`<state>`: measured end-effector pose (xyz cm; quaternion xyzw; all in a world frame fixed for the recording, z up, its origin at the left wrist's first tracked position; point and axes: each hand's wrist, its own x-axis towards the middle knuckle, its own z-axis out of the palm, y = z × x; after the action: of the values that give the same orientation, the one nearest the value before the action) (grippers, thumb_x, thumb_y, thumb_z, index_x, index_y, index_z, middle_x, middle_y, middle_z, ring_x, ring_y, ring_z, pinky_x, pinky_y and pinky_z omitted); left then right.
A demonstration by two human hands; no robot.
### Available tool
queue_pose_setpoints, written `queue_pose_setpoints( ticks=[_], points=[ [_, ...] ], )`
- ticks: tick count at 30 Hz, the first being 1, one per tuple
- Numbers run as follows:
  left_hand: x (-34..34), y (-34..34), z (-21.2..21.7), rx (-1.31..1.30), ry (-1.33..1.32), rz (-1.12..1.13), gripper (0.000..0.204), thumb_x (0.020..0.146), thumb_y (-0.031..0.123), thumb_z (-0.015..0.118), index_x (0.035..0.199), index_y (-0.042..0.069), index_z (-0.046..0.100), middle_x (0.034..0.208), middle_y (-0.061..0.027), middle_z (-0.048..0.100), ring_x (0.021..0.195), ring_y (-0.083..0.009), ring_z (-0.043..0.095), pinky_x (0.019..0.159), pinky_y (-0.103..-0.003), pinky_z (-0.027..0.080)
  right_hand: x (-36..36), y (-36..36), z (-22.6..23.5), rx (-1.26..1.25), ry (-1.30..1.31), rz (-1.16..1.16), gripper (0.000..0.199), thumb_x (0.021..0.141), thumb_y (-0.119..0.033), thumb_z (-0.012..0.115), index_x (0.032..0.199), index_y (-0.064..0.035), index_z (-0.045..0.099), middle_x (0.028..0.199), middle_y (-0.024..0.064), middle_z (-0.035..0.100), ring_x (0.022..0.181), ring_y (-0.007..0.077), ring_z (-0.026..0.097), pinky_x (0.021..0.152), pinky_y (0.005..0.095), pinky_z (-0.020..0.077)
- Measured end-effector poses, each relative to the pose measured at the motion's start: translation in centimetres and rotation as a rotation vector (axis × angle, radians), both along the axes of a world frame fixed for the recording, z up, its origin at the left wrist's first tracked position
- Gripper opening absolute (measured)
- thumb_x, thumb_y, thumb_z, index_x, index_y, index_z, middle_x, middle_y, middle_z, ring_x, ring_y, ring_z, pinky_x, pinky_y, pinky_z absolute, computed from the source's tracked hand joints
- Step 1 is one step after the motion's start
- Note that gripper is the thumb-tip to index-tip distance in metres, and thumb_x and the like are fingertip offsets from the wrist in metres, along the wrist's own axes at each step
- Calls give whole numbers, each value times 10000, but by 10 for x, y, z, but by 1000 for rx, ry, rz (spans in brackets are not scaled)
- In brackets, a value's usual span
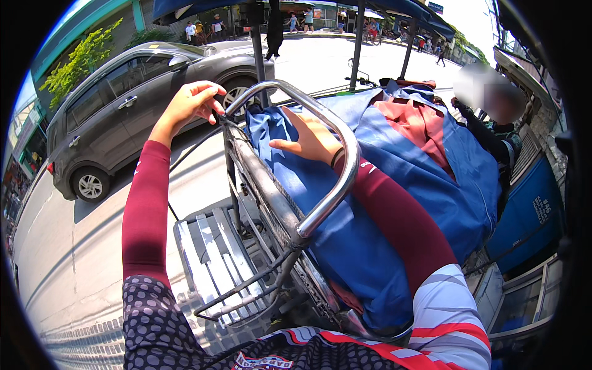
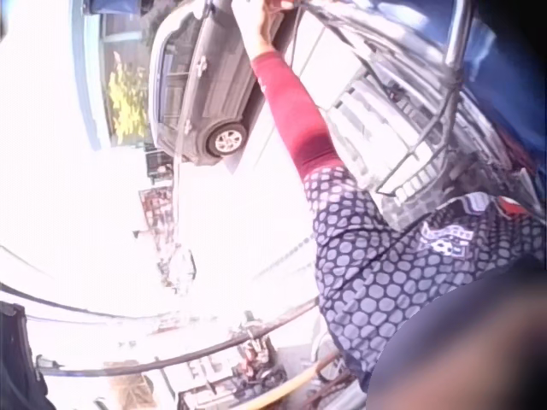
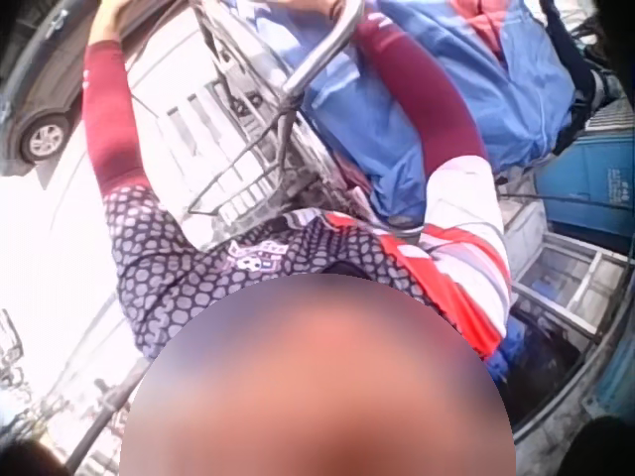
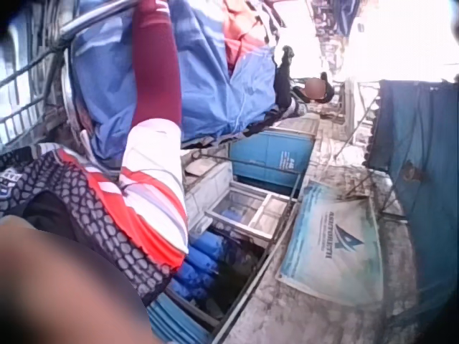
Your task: The person loads several large plastic water containers onto a motorcycle sidecar. They place blue, yellow, and pink containers into the sidecar, secure them with a rope, and cover the load with a blue tarp.
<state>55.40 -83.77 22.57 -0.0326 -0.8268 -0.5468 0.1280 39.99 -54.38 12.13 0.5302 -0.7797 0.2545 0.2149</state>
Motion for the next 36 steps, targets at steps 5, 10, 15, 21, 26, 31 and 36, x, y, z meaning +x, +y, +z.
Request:
queue_pose_setpoints(
  ticks=[5,10,15,21,26,31,36],
  points=[
    [-9,-89,-28,43,101,504,247,1007,296,560,1098,102,681,851,-24,703,620,-100,620,559,-251,494,-38,-69,11,307,-250,8,677,819,-458,740,1352,-60,617,1176,220,701,1122,335,678,963,372,518],
    [-68,-121,-51,-53,-168,217,475,990,406,618,1353,100,588,1138,-64,683,965,-142,669,813,-308,560,-62,-100,36,-600,-149,15,305,869,-146,698,1145,-28,646,1068,234,686,1031,337,678,966,421,501],
    [-162,-67,-62,144,-481,-192,774,997,707,431,1494,116,490,1403,-143,588,1209,-229,608,1015,-396,517,-80,-124,-22,157,-262,-138,930,960,-748,409,1541,-22,381,1493,327,404,1420,451,386,1192,517,236],
    [-192,-108,-108,-33,-299,-214,591,975,485,657,1392,70,596,1273,-114,653,1124,-165,607,996,-302,466,-58,-146,2,217,-301,142,998,921,-703,561,1542,48,347,1568,333,330,1465,473,328,1209,571,226],
    [-160,-144,-100,110,-94,50,389,887,223,799,1205,67,639,1032,-65,685,873,-111,655,793,-245,544,-50,-103,6,226,23,-207,972,894,-755,545,1570,-79,370,1571,335,317,1468,506,306,1177,602,295],
    [-147,-154,-144,114,-155,57,437,945,143,678,1363,93,563,1171,-68,647,995,-140,631,828,-313,547,-69,-111,-29,334,-161,-302,930,887,-772,530,1539,-115,447,1616,246,326,1506,402,286,1180,648,181],
    [-156,-137,-135,425,-435,124,879,925,768,503,1366,8,541,1102,-120,665,959,-178,664,849,-353,568,-90,-89,-4,162,-339,-42,563,907,-523,680,1220,-58,719,1124,185,737,1109,307,699,972,364,522]
  ],
)
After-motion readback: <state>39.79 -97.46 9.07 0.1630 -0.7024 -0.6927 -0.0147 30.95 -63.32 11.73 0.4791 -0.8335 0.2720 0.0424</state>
